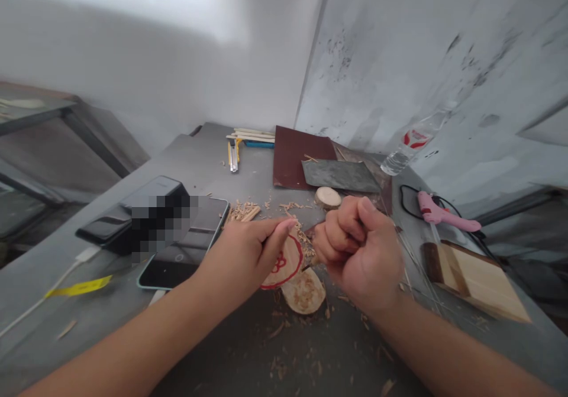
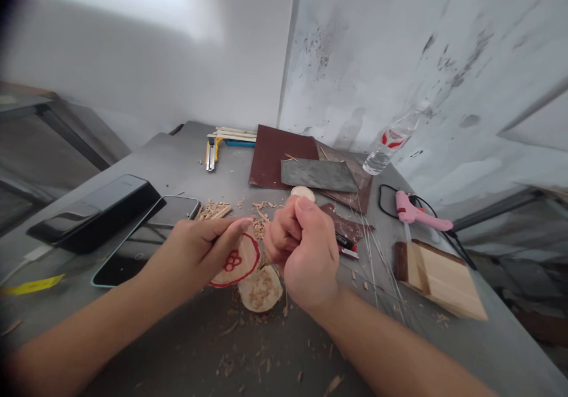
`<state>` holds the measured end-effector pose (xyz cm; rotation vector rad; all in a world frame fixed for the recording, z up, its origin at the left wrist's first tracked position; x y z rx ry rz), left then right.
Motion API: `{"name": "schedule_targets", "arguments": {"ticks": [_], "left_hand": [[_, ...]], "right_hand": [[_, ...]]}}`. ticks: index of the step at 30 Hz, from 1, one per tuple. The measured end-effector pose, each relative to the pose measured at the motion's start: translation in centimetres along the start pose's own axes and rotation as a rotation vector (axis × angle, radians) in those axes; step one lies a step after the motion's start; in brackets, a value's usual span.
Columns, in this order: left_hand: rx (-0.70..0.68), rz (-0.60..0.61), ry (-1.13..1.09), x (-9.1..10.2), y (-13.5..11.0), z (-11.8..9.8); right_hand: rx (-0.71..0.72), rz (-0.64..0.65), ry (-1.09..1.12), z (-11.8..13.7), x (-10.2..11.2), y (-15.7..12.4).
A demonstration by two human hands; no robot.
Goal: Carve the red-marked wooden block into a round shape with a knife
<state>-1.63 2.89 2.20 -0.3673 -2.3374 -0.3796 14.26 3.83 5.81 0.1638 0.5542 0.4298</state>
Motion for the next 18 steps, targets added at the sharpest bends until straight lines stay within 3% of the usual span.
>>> {"name": "schedule_targets", "arguments": {"ticks": [4, 11, 15, 18], "left_hand": [[0.041, -0.006, -0.011, -0.1, 0.0, -0.1], [0.055, -0.047, 0.057, -0.3, -0.2, -0.9], [0.039, -0.083, 0.089, -0.4, -0.4, -1.3], [0.064, -0.077, 0.077, -0.4, -0.4, -1.3]], "right_hand": [[0.012, -0.043, -0.013, -0.4, 0.2, -0.1], [-0.041, -0.283, 0.002, -1.1, 1.1, 1.1], [-0.066, -0.262, 0.023, -1.4, 1.7, 1.4], [-0.069, -0.123, 0.016, -1.2, 1.2, 0.9]]}}
Point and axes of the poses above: each hand's wrist, its own y-axis towards the middle knuckle, its own x-axis out of the back of the hand, z = x × y, the point moved 3 cm from there along y, towards the middle knuckle, and after that the axes turned 10 degrees about z, right-handed, at the moved point
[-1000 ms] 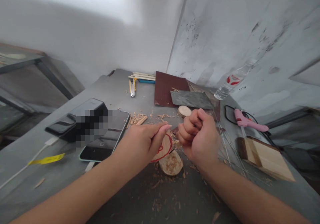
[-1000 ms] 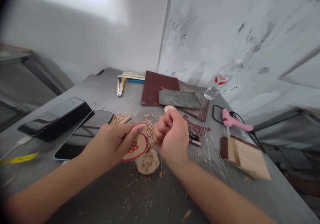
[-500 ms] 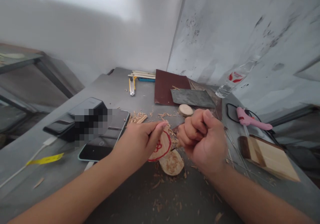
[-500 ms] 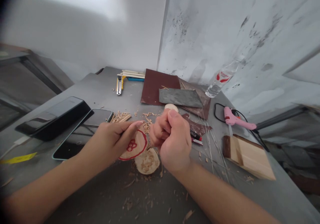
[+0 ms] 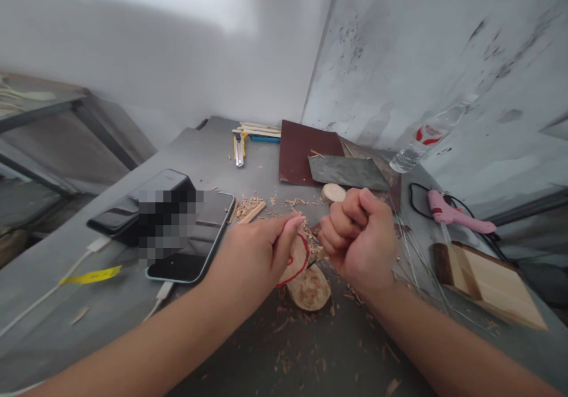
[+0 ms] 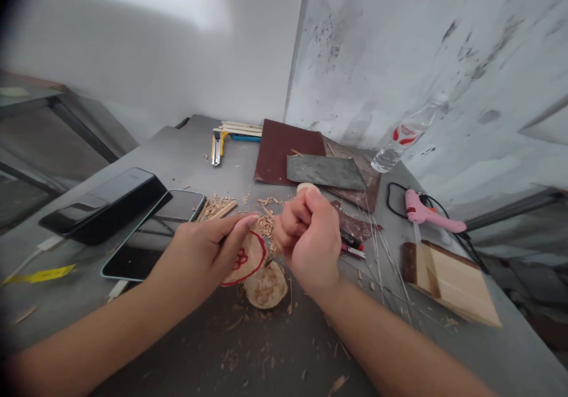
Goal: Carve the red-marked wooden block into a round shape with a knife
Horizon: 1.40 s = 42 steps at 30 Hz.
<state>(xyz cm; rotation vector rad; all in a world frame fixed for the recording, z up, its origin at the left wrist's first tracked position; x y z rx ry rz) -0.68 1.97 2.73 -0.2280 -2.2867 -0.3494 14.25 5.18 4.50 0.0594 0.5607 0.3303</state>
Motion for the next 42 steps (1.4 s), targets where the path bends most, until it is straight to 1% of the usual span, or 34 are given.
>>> {"name": "schedule_targets", "arguments": {"ticks": [2, 3, 5, 9, 11, 12, 13, 14, 17, 18, 19, 21, 23, 24, 25, 29, 30, 32, 36, 38, 40, 42], "left_hand": [[0.03, 0.016, -0.008, 0.0, 0.0, 0.1], [0.041, 0.018, -0.009, 0.0, 0.0, 0.1], [0.05, 0.009, 0.002, 0.0, 0.1, 0.2], [0.022, -0.032, 0.05, 0.1, 0.0, 0.0], [0.016, -0.045, 0.066, 0.1, -0.2, -0.2], [0.016, -0.048, 0.07, 0.1, -0.2, -0.2], [0.015, -0.049, 0.072, 0.1, -0.3, -0.3], [0.013, -0.051, 0.072, 0.1, -0.3, -0.3], [0.007, -0.052, 0.084, 0.2, -0.3, -0.5], [0.005, -0.055, 0.084, 0.2, -0.3, -0.5], [0.002, -0.055, 0.081, 0.2, -0.3, -0.5], [0.008, -0.049, 0.066, 0.2, -0.2, -0.5], [0.02, -0.038, 0.048, 0.1, -0.2, -0.4], [0.031, -0.033, 0.043, 0.1, -0.2, -0.3], [0.045, -0.028, 0.04, 0.0, -0.2, -0.3], [0.106, -0.017, 0.056, 0.0, -0.2, 0.1], [0.113, -0.016, 0.056, 0.0, -0.2, 0.2], [0.114, -0.011, 0.041, 0.0, -0.3, 0.4], [0.143, 0.026, 0.001, -0.2, -0.2, 1.0], [0.166, 0.044, -0.012, -0.3, -0.2, 1.3], [0.184, 0.061, -0.03, -0.4, -0.1, 1.5], [0.194, 0.074, -0.04, -0.4, 0.0, 1.6]], "right_hand": [[-0.014, 0.113, -0.029, 0.2, -0.5, -0.5], [-0.02, 0.127, -0.04, 0.2, -0.7, -0.6], [-0.011, 0.049, -0.04, 0.2, -0.7, -0.6], [0.075, -0.203, -0.026, -0.2, -0.4, -0.3], [0.093, -0.258, -0.034, -0.3, -0.4, -0.4], [0.092, -0.263, -0.035, -0.3, -0.4, -0.6], [0.083, -0.233, -0.03, -0.3, -0.4, -0.6], [0.068, -0.167, -0.019, -0.3, -0.4, -0.7], [-0.003, 0.113, 0.036, -0.2, -0.2, -0.3], [-0.031, 0.188, 0.053, -0.2, 0.0, -0.1], [-0.058, 0.233, 0.066, -0.3, 0.2, 0.2], [-0.091, 0.261, 0.078, -0.4, 0.7, 0.7], [-0.092, 0.253, 0.082, -0.5, 0.7, 0.9], [-0.076, 0.229, 0.082, -0.6, 0.5, 0.8], [-0.046, 0.171, 0.076, -0.6, 0.4, 0.5], [0.127, -0.184, 0.03, -0.5, 0.0, -1.2], [0.147, -0.235, 0.028, -0.5, 0.1, -1.5], [0.12, -0.252, 0.054, -0.7, 0.7, -1.4], [-0.073, -0.203, 0.153, -1.3, 3.0, 0.1], [-0.132, -0.167, 0.182, -1.2, 3.7, 0.7], [-0.137, -0.137, 0.196, -0.7, 3.5, 0.8], [-0.096, -0.094, 0.202, 0.0, 2.7, 0.6]]}}
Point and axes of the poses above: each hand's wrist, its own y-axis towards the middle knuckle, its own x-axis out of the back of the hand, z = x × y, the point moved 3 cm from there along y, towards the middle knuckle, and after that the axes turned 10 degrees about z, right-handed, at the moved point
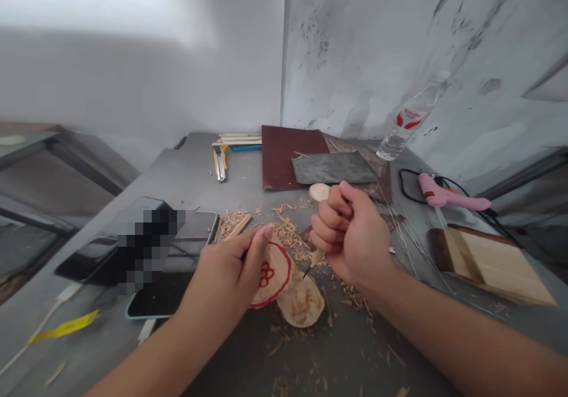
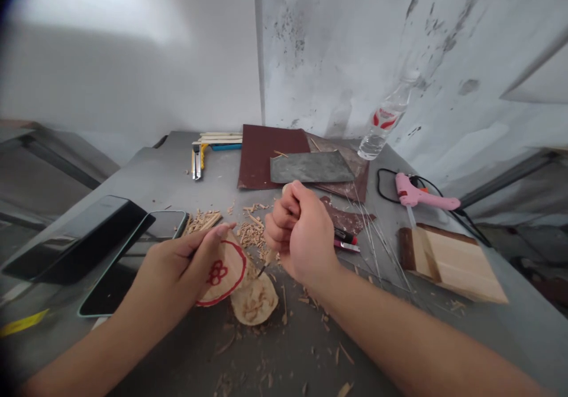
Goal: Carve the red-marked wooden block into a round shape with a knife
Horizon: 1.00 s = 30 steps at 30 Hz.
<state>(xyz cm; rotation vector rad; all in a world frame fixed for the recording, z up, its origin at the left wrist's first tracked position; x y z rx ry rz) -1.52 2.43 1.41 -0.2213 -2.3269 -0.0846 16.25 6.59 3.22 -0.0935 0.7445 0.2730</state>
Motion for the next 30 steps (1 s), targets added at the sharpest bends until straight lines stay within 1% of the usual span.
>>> {"name": "schedule_targets", "arguments": {"ticks": [3, 5, 11, 16, 19, 22, 24, 28, 30], "left_hand": [[0.003, 0.004, 0.01, 0.1, 0.0, 0.0], [0.003, -0.001, 0.01, 0.1, 0.0, 0.0], [0.005, 0.006, -0.001, -0.1, 0.1, 0.0], [-0.012, -0.003, -0.009, 0.0, 0.0, -0.1], [-0.061, -0.037, 0.038, 0.2, -0.3, -0.7], [-0.119, -0.094, 0.099, 0.4, -0.6, -1.2], [-0.145, -0.115, 0.122, 0.4, -0.7, -1.5], [-0.16, -0.131, 0.13, 0.4, -0.9, -1.6], [-0.164, -0.133, 0.13, 0.4, -0.9, -1.5]], "right_hand": [[0.054, 0.105, -0.02, 0.4, -1.6, -0.9], [0.081, 0.15, -0.053, 0.3, -2.3, -1.4], [0.143, 0.182, -0.141, -0.3, -3.2, -2.1], [0.174, 0.161, -0.209, -0.6, -3.9, -2.1], [0.145, 0.113, -0.207, -0.8, -3.5, -1.3], [0.077, 0.041, -0.159, -1.1, -2.6, -0.3], [0.041, 0.022, -0.116, -1.1, -2.1, 0.2], [-0.028, 0.076, -0.075, -1.1, -1.8, 0.7], [-0.061, 0.151, -0.079, -1.0, -2.0, 0.5]]}}
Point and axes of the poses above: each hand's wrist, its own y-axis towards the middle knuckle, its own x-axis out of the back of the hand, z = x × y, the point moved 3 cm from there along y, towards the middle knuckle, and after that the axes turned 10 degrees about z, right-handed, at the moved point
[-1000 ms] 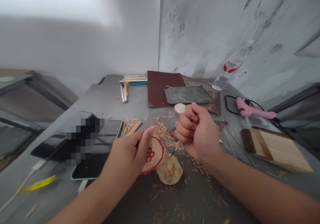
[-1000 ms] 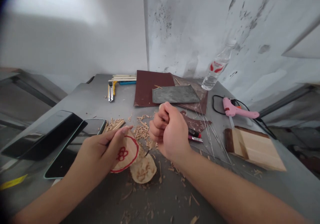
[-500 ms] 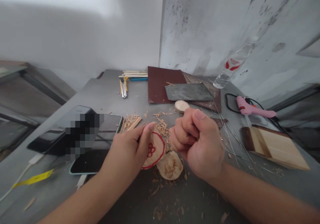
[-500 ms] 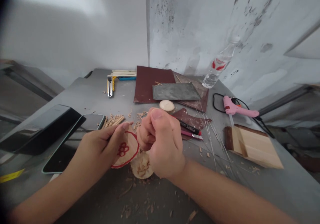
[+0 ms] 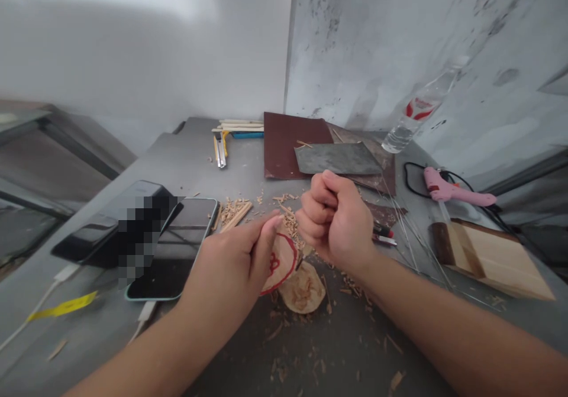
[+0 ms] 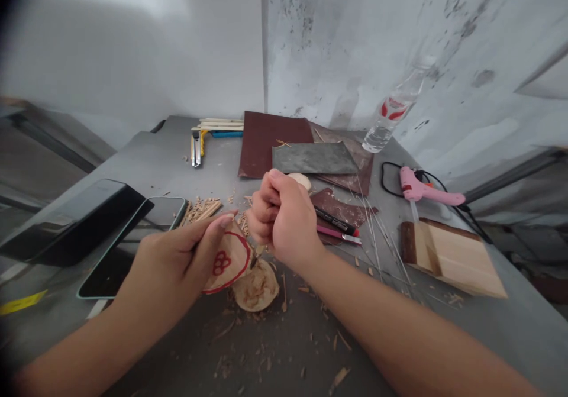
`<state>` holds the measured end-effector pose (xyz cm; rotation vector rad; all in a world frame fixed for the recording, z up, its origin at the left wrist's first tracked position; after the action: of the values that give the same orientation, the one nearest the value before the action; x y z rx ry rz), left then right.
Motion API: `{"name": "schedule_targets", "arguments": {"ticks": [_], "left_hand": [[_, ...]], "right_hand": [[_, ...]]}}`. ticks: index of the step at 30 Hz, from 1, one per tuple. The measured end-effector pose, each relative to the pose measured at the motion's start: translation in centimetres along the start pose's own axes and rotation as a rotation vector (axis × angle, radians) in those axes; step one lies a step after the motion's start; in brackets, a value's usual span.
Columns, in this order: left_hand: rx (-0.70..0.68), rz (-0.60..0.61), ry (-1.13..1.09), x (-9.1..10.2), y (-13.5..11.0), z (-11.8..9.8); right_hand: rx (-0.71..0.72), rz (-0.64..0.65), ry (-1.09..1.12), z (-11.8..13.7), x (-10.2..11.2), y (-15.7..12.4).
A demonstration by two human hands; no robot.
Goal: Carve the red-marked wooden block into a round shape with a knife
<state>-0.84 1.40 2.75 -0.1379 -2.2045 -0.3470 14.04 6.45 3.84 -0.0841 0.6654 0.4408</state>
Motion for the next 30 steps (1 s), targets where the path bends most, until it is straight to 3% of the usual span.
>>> {"name": "schedule_targets", "arguments": {"ticks": [4, 5, 7, 11, 16, 21, 25, 30], "left_hand": [[0.011, 0.015, -0.029, -0.1, 0.2, 0.3], [0.026, 0.024, -0.043, -0.1, 0.3, 0.4], [0.071, 0.047, -0.067, -0.3, 0.5, 0.8], [0.162, 0.108, -0.104, -0.7, 0.6, 1.4], [0.171, 0.157, -0.104, -1.1, 0.3, 1.5], [0.189, 0.159, -0.126, -1.1, 0.1, 1.8], [0.209, 0.183, -0.166, -1.1, 0.0, 2.0], [0.219, 0.188, -0.193, -1.3, 0.2, 2.0]], "right_hand": [[0.066, 0.272, -0.107, 0.2, -1.4, -0.8], [0.078, 0.288, -0.13, 0.2, -1.6, -0.9], [0.095, 0.152, -0.135, 0.2, -1.5, -1.0], [0.113, -0.267, -0.084, 0.0, -0.3, -0.8], [-0.041, -0.388, 0.014, -0.3, 0.8, -0.3], [-0.057, -0.252, 0.03, 0.2, 0.6, -0.3], [0.082, -0.06, -0.016, 1.2, -0.3, -1.0], [0.196, 0.091, -0.138, 1.3, -1.3, -2.3]]}}
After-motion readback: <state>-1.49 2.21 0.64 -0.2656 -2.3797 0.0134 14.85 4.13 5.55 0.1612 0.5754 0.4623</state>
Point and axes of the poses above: each hand's wrist, its own y-axis towards the middle knuckle, its own x-axis out of the back of the hand, z = x × y, the point moved 3 cm from there along y, towards the middle knuckle, and after that the axes turned 10 degrees about z, right-handed, at the moved point
